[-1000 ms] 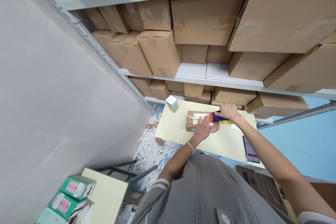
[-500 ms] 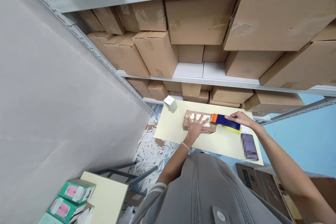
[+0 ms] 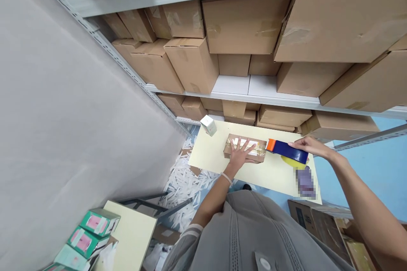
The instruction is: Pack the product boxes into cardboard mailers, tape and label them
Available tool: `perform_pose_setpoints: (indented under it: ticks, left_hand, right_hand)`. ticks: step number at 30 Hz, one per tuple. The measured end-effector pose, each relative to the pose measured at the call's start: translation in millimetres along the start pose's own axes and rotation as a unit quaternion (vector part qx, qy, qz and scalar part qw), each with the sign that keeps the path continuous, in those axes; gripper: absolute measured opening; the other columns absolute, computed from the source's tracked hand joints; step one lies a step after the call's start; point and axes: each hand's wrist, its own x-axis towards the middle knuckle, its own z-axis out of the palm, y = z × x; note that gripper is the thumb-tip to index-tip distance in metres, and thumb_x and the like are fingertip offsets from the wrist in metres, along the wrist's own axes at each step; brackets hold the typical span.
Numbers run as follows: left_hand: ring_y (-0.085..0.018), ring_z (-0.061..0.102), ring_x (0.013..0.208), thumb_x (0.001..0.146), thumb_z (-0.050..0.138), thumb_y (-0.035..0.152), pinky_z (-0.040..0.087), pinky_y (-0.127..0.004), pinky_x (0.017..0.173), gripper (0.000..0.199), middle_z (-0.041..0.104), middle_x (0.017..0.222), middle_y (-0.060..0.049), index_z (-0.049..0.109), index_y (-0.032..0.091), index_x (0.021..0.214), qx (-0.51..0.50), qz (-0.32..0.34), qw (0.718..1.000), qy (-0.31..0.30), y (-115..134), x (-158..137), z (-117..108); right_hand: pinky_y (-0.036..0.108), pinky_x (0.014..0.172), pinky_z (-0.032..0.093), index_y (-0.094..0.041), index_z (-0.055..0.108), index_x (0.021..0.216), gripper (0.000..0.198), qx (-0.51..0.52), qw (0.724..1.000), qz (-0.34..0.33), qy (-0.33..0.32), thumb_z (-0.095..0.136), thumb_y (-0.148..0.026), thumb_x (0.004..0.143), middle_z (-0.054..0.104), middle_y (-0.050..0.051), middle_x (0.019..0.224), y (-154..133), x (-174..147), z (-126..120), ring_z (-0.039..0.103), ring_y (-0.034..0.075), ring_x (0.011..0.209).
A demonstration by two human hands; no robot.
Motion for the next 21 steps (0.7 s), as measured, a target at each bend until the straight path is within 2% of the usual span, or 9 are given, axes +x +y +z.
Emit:
perform_pose_setpoints:
  ticks: [3, 5, 7, 10, 13, 16, 19, 21]
  left_hand:
    - [-0.042, 0.007, 0.150, 0.070, 0.080, 0.050, -0.013, -0.069, 0.114, 0.079, 0.034, 0.159, 0.001, 0.046, 0.048, 0.142, -0.008, 0.001, 1.000, 0.000, -1, 2, 2]
    - [-0.043, 0.008, 0.150, 0.070, 0.081, 0.051, -0.015, -0.070, 0.113, 0.081, 0.033, 0.159, 0.000, 0.044, 0.048, 0.143, -0.010, 0.002, 1.000, -0.003, -3, 4, 2]
    - [-0.043, 0.009, 0.149, 0.069, 0.080, 0.052, -0.016, -0.070, 0.113, 0.084, 0.032, 0.160, 0.000, 0.042, 0.047, 0.144, -0.009, 0.003, 1.000, -0.007, -3, 5, 1]
    - [-0.043, 0.007, 0.150, 0.070, 0.077, 0.057, -0.015, -0.068, 0.114, 0.085, 0.029, 0.161, -0.001, 0.040, 0.046, 0.146, 0.004, -0.009, 1.000, -0.016, 3, 5, 0]
    - [-0.043, 0.007, 0.150, 0.073, 0.071, 0.064, -0.014, -0.068, 0.113, 0.096, 0.024, 0.162, -0.011, 0.030, 0.033, 0.153, 0.013, -0.006, 1.000, -0.016, 23, 7, 3]
    - [-0.038, 0.008, 0.151, 0.079, 0.063, 0.066, -0.013, -0.066, 0.115, 0.101, 0.021, 0.162, -0.017, 0.016, 0.022, 0.157, 0.007, 0.075, 0.997, -0.011, 55, 16, 6]
    - [-0.032, 0.017, 0.151, 0.088, 0.057, 0.056, -0.012, -0.061, 0.118, 0.085, 0.033, 0.159, -0.012, 0.016, 0.026, 0.157, -0.007, 0.170, 0.985, -0.035, 82, 32, 4]
    - [-0.029, 0.028, 0.147, 0.093, 0.056, 0.045, -0.012, -0.058, 0.119, 0.073, 0.042, 0.154, -0.008, 0.020, 0.030, 0.155, -0.013, 0.201, 0.978, -0.060, 91, 41, -1]
  right_hand:
    - [0.026, 0.048, 0.038, -0.019, 0.061, 0.053, 0.062, -0.046, 0.999, 0.025, 0.007, 0.064, -0.080, 0.064, 0.056, 0.000, 0.049, 7, 5, 7, 0.051, 0.015, 0.049]
    - [0.027, 0.049, 0.041, -0.018, 0.063, 0.056, 0.062, -0.017, 0.998, 0.056, 0.024, 0.063, -0.080, 0.065, 0.061, 0.003, 0.052, 13, 8, 16, 0.055, 0.017, 0.051]
    - [0.029, 0.050, 0.045, -0.017, 0.066, 0.061, 0.062, 0.064, 0.993, 0.101, 0.013, 0.062, -0.078, 0.068, 0.066, 0.007, 0.058, 21, 9, 29, 0.060, 0.020, 0.055]
    - [0.032, 0.056, 0.052, -0.016, 0.069, 0.070, 0.055, 0.213, 0.961, 0.175, 0.013, 0.061, -0.071, 0.074, 0.073, 0.012, 0.071, 30, 6, 50, 0.067, 0.024, 0.062]
    - [0.032, 0.063, 0.056, -0.018, 0.069, 0.080, 0.043, 0.325, 0.923, 0.199, 0.051, 0.062, -0.060, 0.080, 0.076, 0.012, 0.081, 36, 5, 68, 0.070, 0.024, 0.068]
    - [0.031, 0.069, 0.057, -0.018, 0.067, 0.085, 0.035, 0.381, 0.903, 0.182, 0.079, 0.063, -0.052, 0.083, 0.076, 0.009, 0.081, 38, 7, 78, 0.071, 0.022, 0.071]
    - [0.030, 0.073, 0.057, -0.017, 0.067, 0.092, 0.030, 0.399, 0.895, 0.178, 0.087, 0.064, -0.046, 0.085, 0.076, 0.007, 0.081, 37, 11, 80, 0.071, 0.021, 0.073]
    - [0.030, 0.075, 0.057, -0.018, 0.067, 0.096, 0.027, 0.400, 0.896, 0.178, 0.078, 0.062, -0.043, 0.087, 0.076, 0.006, 0.082, 35, 12, 79, 0.071, 0.020, 0.075]
